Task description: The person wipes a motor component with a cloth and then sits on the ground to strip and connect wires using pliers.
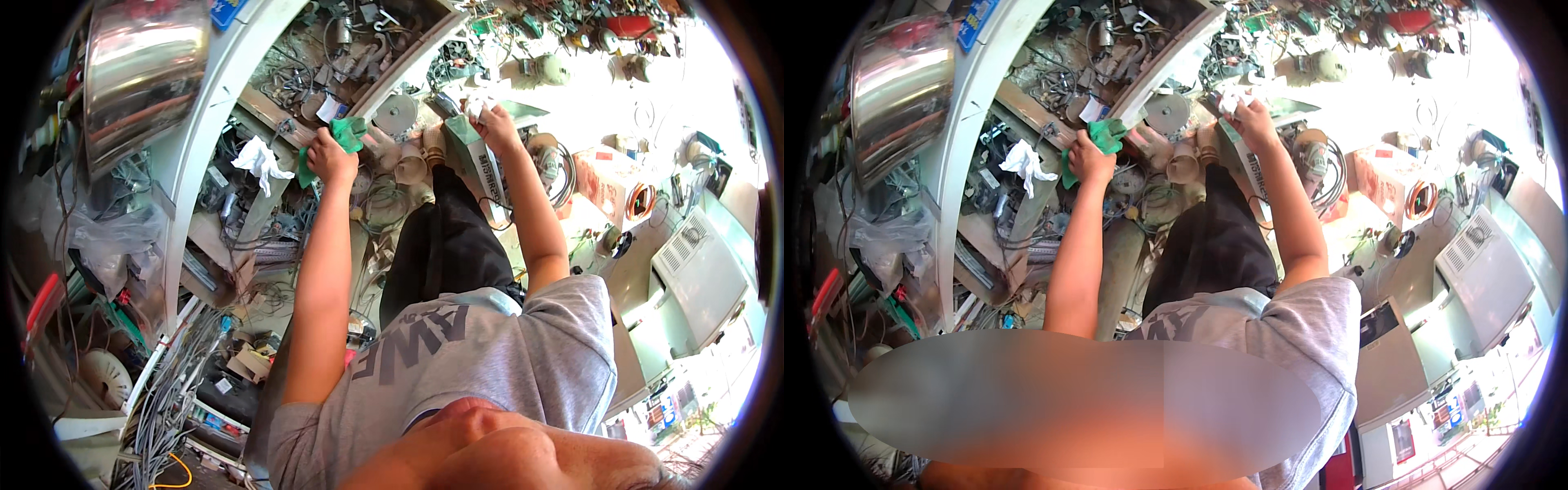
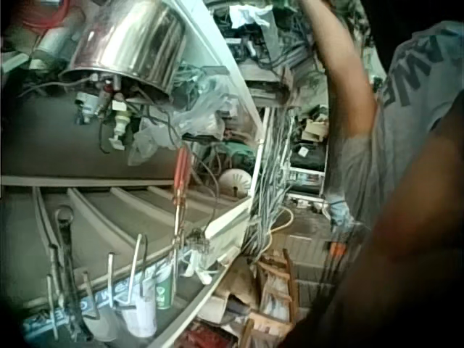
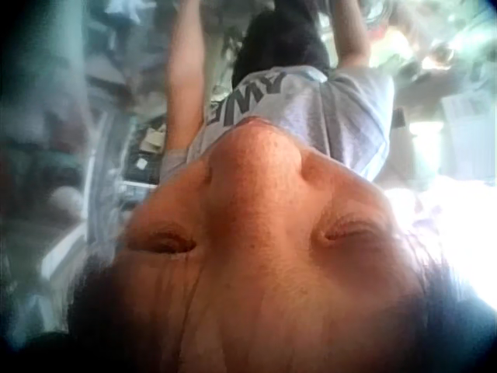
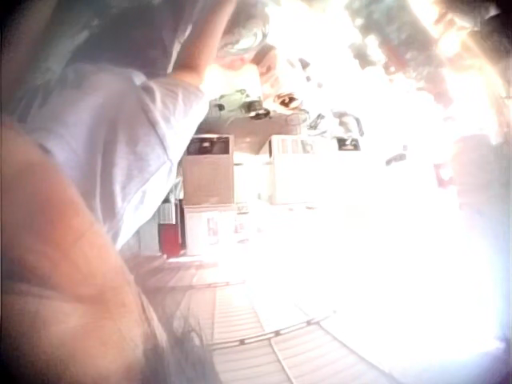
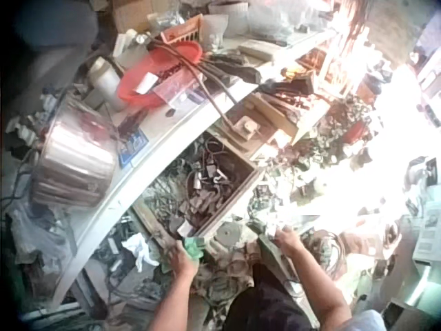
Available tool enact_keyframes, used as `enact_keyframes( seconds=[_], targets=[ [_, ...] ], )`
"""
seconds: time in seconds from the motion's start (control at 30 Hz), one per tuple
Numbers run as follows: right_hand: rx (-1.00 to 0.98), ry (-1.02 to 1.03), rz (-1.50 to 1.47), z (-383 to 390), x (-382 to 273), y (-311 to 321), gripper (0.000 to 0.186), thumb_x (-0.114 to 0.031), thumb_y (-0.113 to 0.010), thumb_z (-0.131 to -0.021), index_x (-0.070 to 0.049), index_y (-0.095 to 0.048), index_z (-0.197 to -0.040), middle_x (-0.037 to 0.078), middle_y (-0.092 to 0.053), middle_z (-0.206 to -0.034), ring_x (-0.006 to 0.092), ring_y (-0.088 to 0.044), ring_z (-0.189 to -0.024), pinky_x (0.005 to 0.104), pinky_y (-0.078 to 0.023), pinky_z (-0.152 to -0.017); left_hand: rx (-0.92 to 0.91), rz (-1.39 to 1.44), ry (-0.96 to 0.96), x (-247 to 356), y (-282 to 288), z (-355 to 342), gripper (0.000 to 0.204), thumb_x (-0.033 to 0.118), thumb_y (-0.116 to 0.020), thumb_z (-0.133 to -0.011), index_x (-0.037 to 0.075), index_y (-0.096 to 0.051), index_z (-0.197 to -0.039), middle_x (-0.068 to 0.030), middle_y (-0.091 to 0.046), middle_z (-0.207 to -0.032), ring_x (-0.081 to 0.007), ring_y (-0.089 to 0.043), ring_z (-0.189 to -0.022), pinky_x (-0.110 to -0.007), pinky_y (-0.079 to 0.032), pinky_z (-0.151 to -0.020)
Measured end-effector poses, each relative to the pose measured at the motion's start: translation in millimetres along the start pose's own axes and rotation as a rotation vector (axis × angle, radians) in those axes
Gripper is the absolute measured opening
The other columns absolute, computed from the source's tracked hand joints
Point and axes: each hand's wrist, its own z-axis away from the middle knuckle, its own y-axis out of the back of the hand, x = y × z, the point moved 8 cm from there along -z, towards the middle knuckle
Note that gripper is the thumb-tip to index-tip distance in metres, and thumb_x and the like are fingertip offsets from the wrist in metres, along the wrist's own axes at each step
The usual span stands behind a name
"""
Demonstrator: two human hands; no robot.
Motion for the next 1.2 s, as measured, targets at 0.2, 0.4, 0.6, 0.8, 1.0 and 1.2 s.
enact_keyframes(
  seconds=[0.2, 0.4, 0.6, 0.8, 1.0, 1.2],
  targets=[
    [0.202, -0.042, 0.248, 60.9, 77.7, 83.1, 0.016, -0.012, -0.051, -0.095, -0.006, -0.063, -0.104, 0.0, -0.064, -0.085, 0.0056, -0.055, -0.067, 0.0199, -0.044, -0.057, -0.034, -0.017, 0.017, 2.8, 0.7, -1.6, 0.057, 0.033, -0.07, -0.071, 0.013, -0.039, -0.115, -0.0178, -0.053, -0.119, -0.0384, -0.049, -0.114, -0.052, -0.037, -0.093],
    [0.408, 0.186, 0.548, 156.8, 121.8, 172.6, 0.02, -0.012, -0.044, -0.095, -0.002, -0.057, -0.105, 0.009, -0.063, -0.089, 0.0192, -0.059, -0.085, 0.033, -0.046, -0.077, -0.081, -0.091, 0.043, -14.6, -22.2, -21.8, 0.073, 0.043, -0.071, -0.068, 0.012, -0.037, -0.124, -0.0203, -0.05, -0.123, -0.0383, -0.05, -0.116, -0.052, -0.041, -0.094],
    [0.866, 0.121, 0.449, 239.4, 229.3, 338.3, 0.018, -0.011, -0.038, -0.093, -0.005, -0.055, -0.093, 0.004, -0.054, -0.068, 0.0122, -0.047, -0.053, 0.0304, -0.038, -0.048, -0.013, -0.142, -0.016, -25.2, -35.6, -39.7, 0.091, 0.038, -0.077, -0.064, 0.01, -0.026, -0.134, -0.022, -0.045, -0.131, -0.0387, -0.046, -0.121, -0.051, -0.04, -0.098],
    [0.945, 0.057, -0.483, 275.7, 253.5, 415.5, 0.017, -0.013, -0.042, -0.09, -0.012, -0.053, -0.103, 0.005, -0.058, -0.084, 0.0151, -0.057, -0.067, 0.0286, -0.043, -0.053, 0.018, -0.252, -0.049, -22.4, -37.2, -40.6, 0.091, 0.033, -0.077, -0.065, 0.003, -0.021, -0.131, -0.0265, -0.044, -0.13, -0.0406, -0.046, -0.121, -0.046, -0.039, -0.101],
    [0.854, 0.115, -0.776, 235.4, 271.6, 531.8, 0.041, -0.027, -0.053, -0.092, -0.007, -0.042, -0.126, 0.014, -0.052, -0.12, 0.0302, -0.055, -0.105, 0.0494, -0.045, -0.091, 0.083, -0.321, -0.114, -31.5, -36.6, -55.4, 0.086, 0.034, -0.075, -0.064, -0.003, -0.027, -0.126, -0.0234, -0.047, -0.126, -0.0367, -0.047, -0.119, -0.042, -0.04, -0.1],
    [0.727, 0.07, -0.521, 233.3, 250.0, 491.8, 0.06, -0.036, -0.045, -0.098, 0.001, -0.025, -0.14, 0.02, -0.045, -0.135, 0.0295, -0.049, -0.123, 0.0424, -0.044, -0.101, 0.056, -0.266, -0.111, -2.0, -25.2, -10.2, 0.073, 0.035, -0.075, -0.07, 0.01, -0.031, -0.123, -0.0163, -0.051, -0.128, -0.0344, -0.047, -0.121, -0.05, -0.045, -0.093]
  ],
)
